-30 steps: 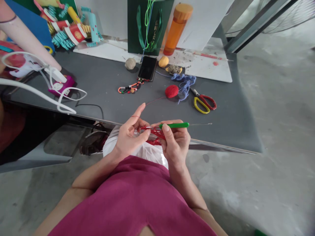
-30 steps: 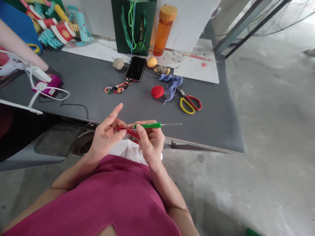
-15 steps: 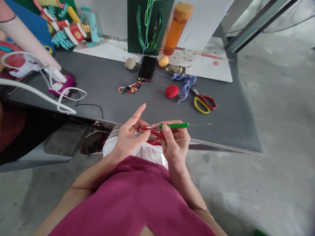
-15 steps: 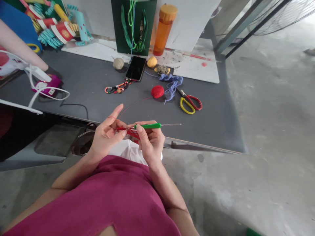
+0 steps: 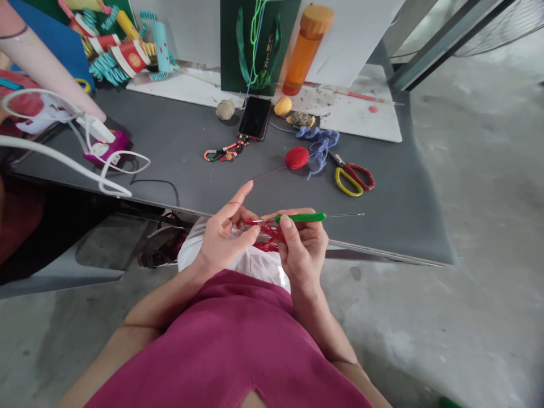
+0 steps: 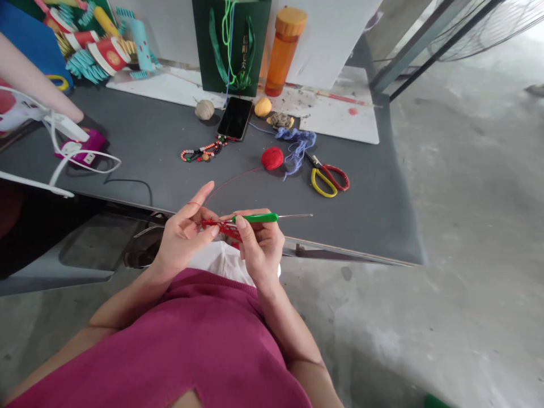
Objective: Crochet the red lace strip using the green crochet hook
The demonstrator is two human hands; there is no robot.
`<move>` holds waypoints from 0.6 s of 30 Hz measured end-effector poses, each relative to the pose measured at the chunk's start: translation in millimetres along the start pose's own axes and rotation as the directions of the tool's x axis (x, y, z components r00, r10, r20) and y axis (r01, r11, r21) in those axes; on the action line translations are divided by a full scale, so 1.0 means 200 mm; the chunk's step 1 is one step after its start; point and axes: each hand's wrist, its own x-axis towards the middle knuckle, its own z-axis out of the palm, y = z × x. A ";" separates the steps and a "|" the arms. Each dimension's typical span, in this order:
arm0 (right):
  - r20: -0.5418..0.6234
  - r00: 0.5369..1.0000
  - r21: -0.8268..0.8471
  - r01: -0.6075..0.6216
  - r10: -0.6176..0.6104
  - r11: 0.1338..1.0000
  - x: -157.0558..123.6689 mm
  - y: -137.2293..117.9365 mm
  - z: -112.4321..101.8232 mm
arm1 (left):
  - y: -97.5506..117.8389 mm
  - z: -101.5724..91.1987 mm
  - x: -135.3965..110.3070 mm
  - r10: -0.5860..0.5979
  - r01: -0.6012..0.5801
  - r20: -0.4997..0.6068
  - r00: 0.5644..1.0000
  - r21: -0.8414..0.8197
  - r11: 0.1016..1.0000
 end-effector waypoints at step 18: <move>-0.007 1.000 -0.017 -0.011 0.010 1.000 -0.01 0.00 0.00 | -0.02 0.00 0.00 0.002 -0.002 -0.011 1.000 -0.051 0.999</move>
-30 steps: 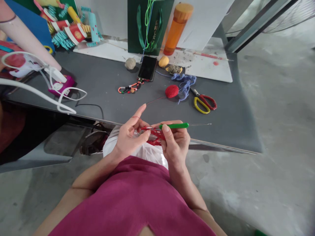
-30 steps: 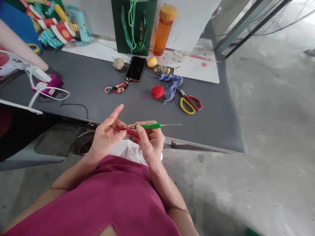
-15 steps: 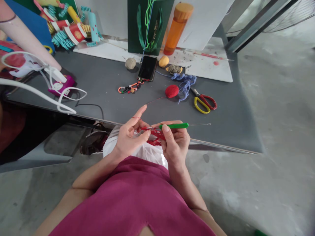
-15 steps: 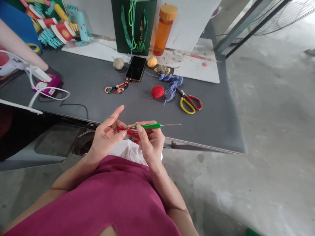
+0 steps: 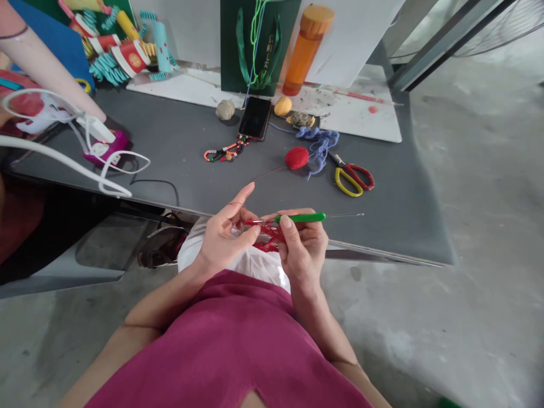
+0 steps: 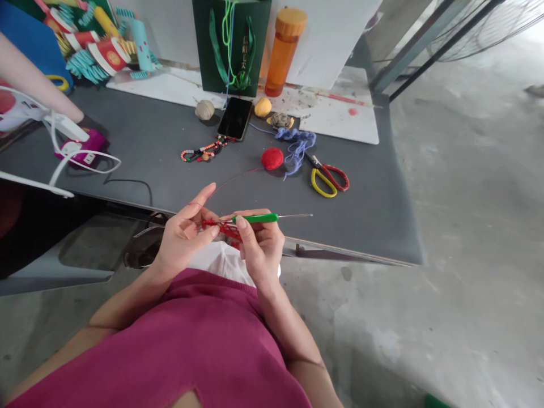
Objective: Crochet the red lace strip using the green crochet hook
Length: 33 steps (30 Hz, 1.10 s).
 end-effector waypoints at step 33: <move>0.000 1.000 -0.036 -0.005 0.005 0.999 0.01 0.01 -0.01 | 0.02 -0.02 0.00 0.024 -0.025 0.013 1.000 0.058 0.998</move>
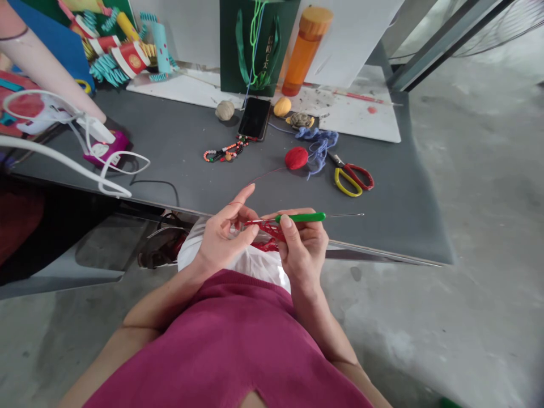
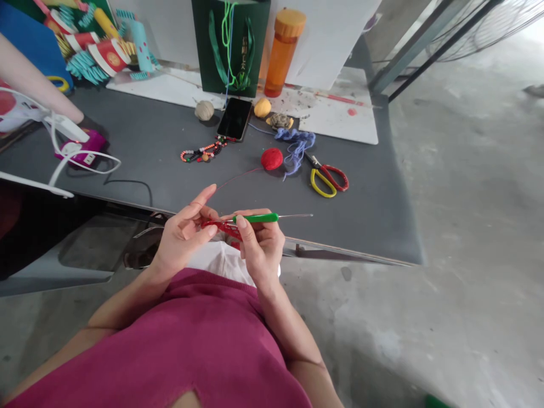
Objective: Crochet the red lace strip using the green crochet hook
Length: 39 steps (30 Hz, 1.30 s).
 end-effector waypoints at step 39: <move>0.151 0.847 -0.398 0.524 -0.509 0.753 -0.02 0.02 -0.01 | -0.03 -0.09 0.02 0.043 -0.035 -0.068 0.997 0.106 0.994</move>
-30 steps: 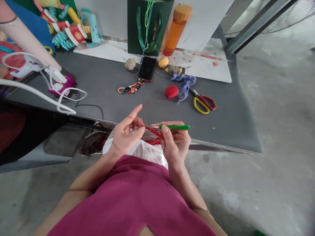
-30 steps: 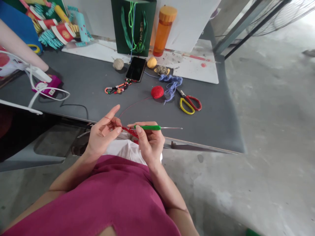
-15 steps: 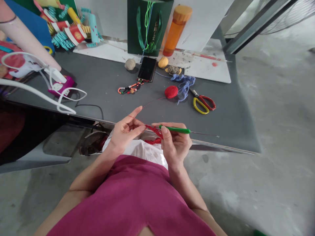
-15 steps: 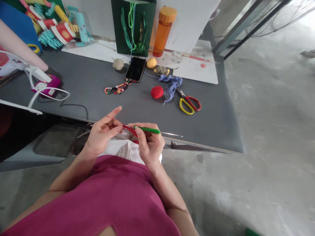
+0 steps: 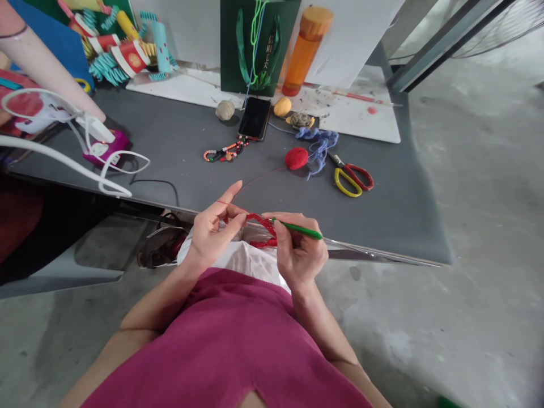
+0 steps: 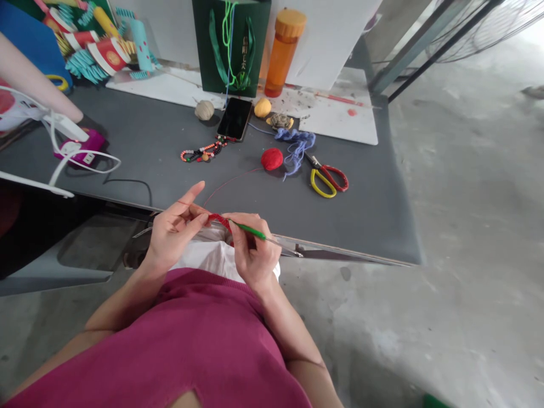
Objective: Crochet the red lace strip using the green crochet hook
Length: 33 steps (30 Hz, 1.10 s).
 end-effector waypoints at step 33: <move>-0.029 0.998 0.007 -0.063 0.063 0.998 0.00 0.00 -0.01 | -0.02 0.00 0.00 -0.062 0.063 0.029 0.998 -0.031 0.998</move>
